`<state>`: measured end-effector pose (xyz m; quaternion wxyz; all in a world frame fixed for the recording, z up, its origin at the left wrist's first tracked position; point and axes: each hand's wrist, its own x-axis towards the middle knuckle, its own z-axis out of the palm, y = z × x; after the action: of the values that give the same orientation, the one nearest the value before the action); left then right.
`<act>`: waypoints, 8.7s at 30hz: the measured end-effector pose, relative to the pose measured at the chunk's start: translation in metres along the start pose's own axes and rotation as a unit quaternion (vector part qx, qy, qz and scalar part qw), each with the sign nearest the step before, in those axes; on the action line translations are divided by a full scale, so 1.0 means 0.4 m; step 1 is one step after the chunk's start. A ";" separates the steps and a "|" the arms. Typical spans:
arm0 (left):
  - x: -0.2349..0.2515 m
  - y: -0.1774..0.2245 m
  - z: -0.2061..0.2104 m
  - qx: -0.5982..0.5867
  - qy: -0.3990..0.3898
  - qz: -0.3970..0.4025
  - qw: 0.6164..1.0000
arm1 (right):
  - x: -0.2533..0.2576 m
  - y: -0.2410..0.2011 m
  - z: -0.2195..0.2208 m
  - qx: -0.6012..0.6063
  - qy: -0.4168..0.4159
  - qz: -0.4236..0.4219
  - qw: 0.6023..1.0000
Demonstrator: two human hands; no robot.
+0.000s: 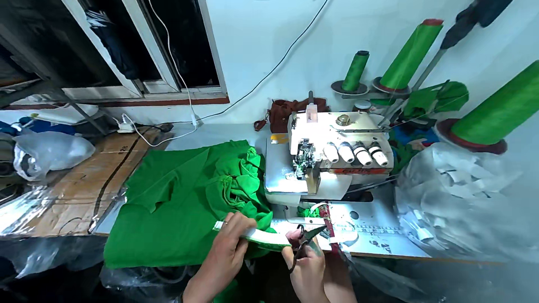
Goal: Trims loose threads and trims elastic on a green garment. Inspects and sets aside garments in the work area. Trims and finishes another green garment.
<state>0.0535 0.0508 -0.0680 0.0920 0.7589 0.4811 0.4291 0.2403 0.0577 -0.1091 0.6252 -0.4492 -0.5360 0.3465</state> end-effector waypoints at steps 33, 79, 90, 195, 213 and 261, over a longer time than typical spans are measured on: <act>0.120 -0.018 -0.014 -0.341 -0.089 -0.357 0.865 | 0.089 -0.015 -0.025 0.205 -0.167 0.233 0.936; 0.075 -0.046 0.007 -0.357 -0.105 -0.256 0.892 | 0.040 -0.019 -0.170 -0.463 -0.206 -0.143 0.850; 0.071 -0.042 0.014 -0.353 -0.088 -0.258 0.895 | 0.036 -0.024 -0.161 -0.467 -0.214 -0.134 0.848; 0.043 -0.073 0.013 -0.375 -0.066 -0.233 0.895 | 0.012 -0.031 -0.122 -0.435 -0.269 -0.063 0.857; 0.042 -0.072 0.010 -0.387 -0.060 -0.256 0.884 | 0.002 -0.021 -0.102 -0.424 -0.231 -0.082 0.872; 0.035 -0.080 0.010 -0.381 -0.087 -0.236 0.890 | 0.026 -0.030 -0.099 -0.414 -0.291 -0.056 0.861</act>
<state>0.0382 0.0798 -0.0804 0.5139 0.5638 0.4358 0.4777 0.2805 0.0555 -0.0951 0.2158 -0.5148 -0.8117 0.1720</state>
